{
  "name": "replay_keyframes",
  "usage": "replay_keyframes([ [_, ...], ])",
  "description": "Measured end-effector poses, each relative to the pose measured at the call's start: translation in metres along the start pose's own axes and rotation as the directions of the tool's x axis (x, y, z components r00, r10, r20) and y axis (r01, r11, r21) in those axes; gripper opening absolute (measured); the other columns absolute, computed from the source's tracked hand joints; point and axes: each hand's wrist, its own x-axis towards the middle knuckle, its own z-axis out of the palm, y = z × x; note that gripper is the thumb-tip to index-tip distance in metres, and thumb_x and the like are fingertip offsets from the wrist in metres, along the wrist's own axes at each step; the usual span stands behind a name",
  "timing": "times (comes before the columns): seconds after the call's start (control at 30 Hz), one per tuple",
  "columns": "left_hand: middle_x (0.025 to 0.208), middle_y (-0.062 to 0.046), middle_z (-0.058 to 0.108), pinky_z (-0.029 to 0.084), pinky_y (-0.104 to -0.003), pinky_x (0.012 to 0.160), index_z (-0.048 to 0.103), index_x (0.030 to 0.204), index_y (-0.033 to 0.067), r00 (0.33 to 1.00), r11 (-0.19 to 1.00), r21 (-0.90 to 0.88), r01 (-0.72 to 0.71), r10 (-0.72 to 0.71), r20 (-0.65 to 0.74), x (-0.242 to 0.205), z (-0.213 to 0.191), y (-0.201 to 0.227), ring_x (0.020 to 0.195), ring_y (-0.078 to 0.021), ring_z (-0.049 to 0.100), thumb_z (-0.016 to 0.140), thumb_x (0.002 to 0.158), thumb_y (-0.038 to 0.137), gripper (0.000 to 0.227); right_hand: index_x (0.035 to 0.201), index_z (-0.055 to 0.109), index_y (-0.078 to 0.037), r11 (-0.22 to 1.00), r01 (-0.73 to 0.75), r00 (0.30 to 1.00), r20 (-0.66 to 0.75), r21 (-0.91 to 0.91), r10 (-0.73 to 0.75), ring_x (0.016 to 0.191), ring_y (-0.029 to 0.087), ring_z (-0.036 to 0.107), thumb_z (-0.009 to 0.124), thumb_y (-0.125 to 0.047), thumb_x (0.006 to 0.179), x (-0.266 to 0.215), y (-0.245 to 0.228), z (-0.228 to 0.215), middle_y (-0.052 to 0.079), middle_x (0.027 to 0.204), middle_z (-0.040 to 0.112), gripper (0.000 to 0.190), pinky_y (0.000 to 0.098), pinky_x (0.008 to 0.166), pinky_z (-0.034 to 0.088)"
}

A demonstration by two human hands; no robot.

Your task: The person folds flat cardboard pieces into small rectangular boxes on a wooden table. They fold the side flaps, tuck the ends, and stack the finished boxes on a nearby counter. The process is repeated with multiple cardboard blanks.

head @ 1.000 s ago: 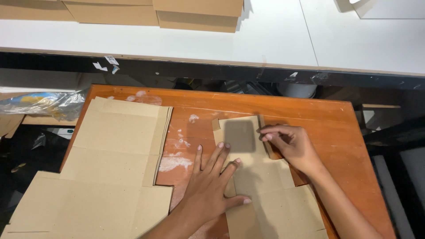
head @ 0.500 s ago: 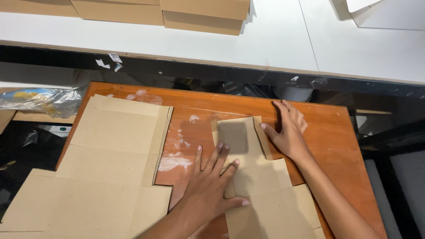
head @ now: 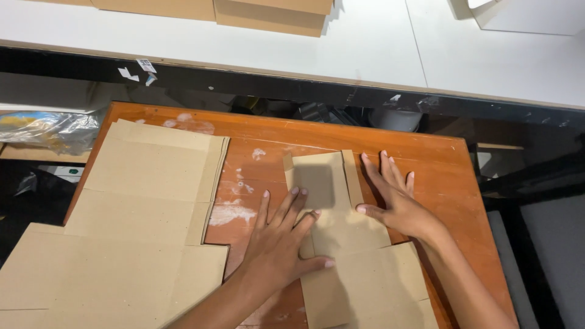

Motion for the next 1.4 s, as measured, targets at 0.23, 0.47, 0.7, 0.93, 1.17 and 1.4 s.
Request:
replay_keyframes([
  [0.23, 0.161, -0.021, 0.034, -0.006, -0.065, 0.122, 0.056, 0.139, 0.0130, 0.999, 1.000, -0.015, -0.025, 0.025, -0.033, -0.002, -0.002, 0.001, 0.156, -0.0287, 0.016, 0.050, 0.085, 0.083, 0.089, 0.165, -0.001, -0.022, 0.989, 0.145, 0.985, -0.103, 0.042, -0.140, 0.160, 0.028, -0.013, 0.080, -0.036, 0.084, -0.049, -0.002, 0.026, 0.010, 0.174, -0.005, 0.115, 0.0510, 0.123, -0.012],
  [0.47, 0.157, -0.021, 0.039, -0.006, -0.063, 0.123, 0.057, 0.138, 0.0147, 1.000, 0.999, -0.032, -0.023, 0.023, -0.010, -0.004, -0.003, 0.000, 0.155, -0.0325, 0.019, 0.056, 0.080, 0.081, 0.088, 0.154, 0.045, -0.015, 0.858, 0.027, 0.898, -0.389, 0.513, 0.204, 0.128, 0.017, 0.061, 0.068, -0.026, 0.083, -0.088, -0.023, 0.049, 0.010, 0.146, 0.063, 0.076, 0.0352, 0.110, 0.044],
  [0.7, 0.165, -0.016, 0.025, -0.012, -0.063, 0.122, 0.050, 0.143, 0.0197, 0.981, 0.996, -0.038, 0.083, -0.075, 0.179, 0.003, -0.008, 0.004, 0.156, -0.0322, 0.009, 0.065, 0.077, 0.078, 0.089, 0.100, 0.082, -0.007, 0.923, 0.133, 0.850, -0.520, 0.362, 0.081, 0.095, 0.009, 0.079, 0.067, 0.000, 0.091, -0.061, -0.002, 0.072, 0.004, 0.110, 0.084, 0.018, 0.0206, 0.084, 0.058],
  [0.93, 0.159, -0.015, 0.036, -0.005, -0.067, 0.122, 0.053, 0.141, 0.0161, 0.995, 0.998, 0.045, 0.034, -0.038, 0.087, 0.002, -0.004, 0.002, 0.155, -0.0306, 0.017, 0.066, 0.076, 0.079, 0.091, 0.129, 0.059, -0.024, 0.996, -0.087, 0.806, -0.587, 0.014, 0.078, 0.117, 0.023, 0.048, 0.078, -0.058, 0.073, -0.036, 0.020, 0.060, -0.001, 0.124, 0.056, 0.068, 0.0443, 0.105, 0.029],
  [1.17, 0.163, -0.017, 0.029, -0.011, -0.064, 0.122, 0.050, 0.145, 0.0167, 0.979, 0.993, -0.070, 0.095, -0.080, 0.188, 0.004, -0.018, 0.006, 0.156, -0.0322, 0.013, 0.066, 0.077, 0.076, 0.091, 0.165, 0.016, -0.027, 0.995, -0.102, 0.940, -0.327, 0.013, 0.100, 0.154, 0.047, 0.002, 0.074, -0.040, 0.083, -0.043, -0.016, 0.032, 0.025, 0.169, 0.006, 0.101, 0.0705, 0.115, -0.002],
  [1.4, 0.169, -0.017, 0.019, -0.020, -0.061, 0.124, 0.045, 0.148, 0.0171, 0.932, 0.980, -0.101, 0.172, -0.128, 0.339, 0.007, -0.033, 0.012, 0.159, -0.0325, 0.005, 0.061, 0.084, 0.074, 0.087, 0.168, 0.013, -0.026, 0.992, -0.126, 0.964, -0.232, 0.029, 0.129, 0.155, 0.050, 0.006, 0.089, -0.027, 0.073, -0.089, -0.007, 0.037, 0.027, 0.168, 0.009, 0.122, 0.0766, 0.117, -0.008],
])
